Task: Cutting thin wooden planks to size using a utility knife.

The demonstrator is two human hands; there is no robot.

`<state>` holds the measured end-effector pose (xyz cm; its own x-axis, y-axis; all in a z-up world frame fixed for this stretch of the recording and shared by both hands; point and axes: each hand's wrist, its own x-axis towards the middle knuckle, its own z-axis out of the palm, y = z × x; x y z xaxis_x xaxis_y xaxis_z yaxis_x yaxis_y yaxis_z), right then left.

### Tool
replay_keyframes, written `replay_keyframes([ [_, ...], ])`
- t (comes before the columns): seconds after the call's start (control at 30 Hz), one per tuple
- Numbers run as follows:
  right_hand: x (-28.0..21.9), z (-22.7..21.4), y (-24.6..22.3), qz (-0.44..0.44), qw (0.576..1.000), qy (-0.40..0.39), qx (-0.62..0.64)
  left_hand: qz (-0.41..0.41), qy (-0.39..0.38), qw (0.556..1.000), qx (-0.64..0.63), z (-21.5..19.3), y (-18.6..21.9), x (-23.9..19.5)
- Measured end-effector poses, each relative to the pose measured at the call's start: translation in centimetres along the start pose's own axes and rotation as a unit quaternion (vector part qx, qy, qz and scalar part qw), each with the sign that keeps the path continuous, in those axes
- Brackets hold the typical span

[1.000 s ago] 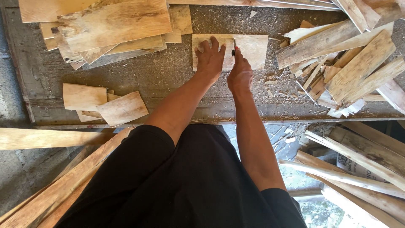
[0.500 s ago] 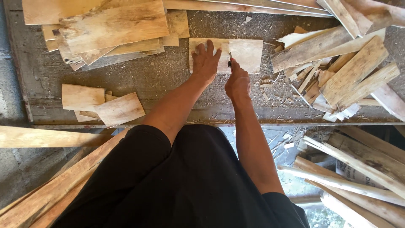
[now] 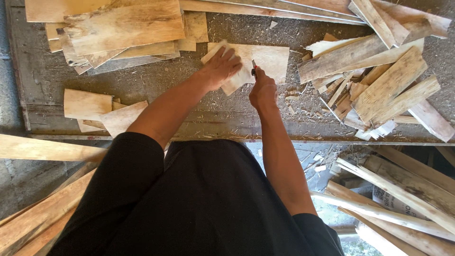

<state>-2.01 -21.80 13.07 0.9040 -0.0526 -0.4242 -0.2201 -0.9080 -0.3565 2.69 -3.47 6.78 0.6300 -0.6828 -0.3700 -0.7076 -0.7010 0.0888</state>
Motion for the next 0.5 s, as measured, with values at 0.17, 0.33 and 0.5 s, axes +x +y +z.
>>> replay_keyframes([
  [0.17,0.4,0.3,0.6,-0.014,1.000,-0.003,-0.007,0.028,0.114,0.990,0.075,4.2,-0.8,-0.4],
  [0.33,0.1,0.0,0.3,-0.004,1.000,-0.003,-0.003,-0.107,-0.034,0.974,-0.199,-3.3,1.8,-4.3],
  [0.5,-0.2,0.1,0.2,-0.015,1.000,0.004,0.000,-0.113,0.000,0.972,-0.207,1.8,2.1,-2.6],
])
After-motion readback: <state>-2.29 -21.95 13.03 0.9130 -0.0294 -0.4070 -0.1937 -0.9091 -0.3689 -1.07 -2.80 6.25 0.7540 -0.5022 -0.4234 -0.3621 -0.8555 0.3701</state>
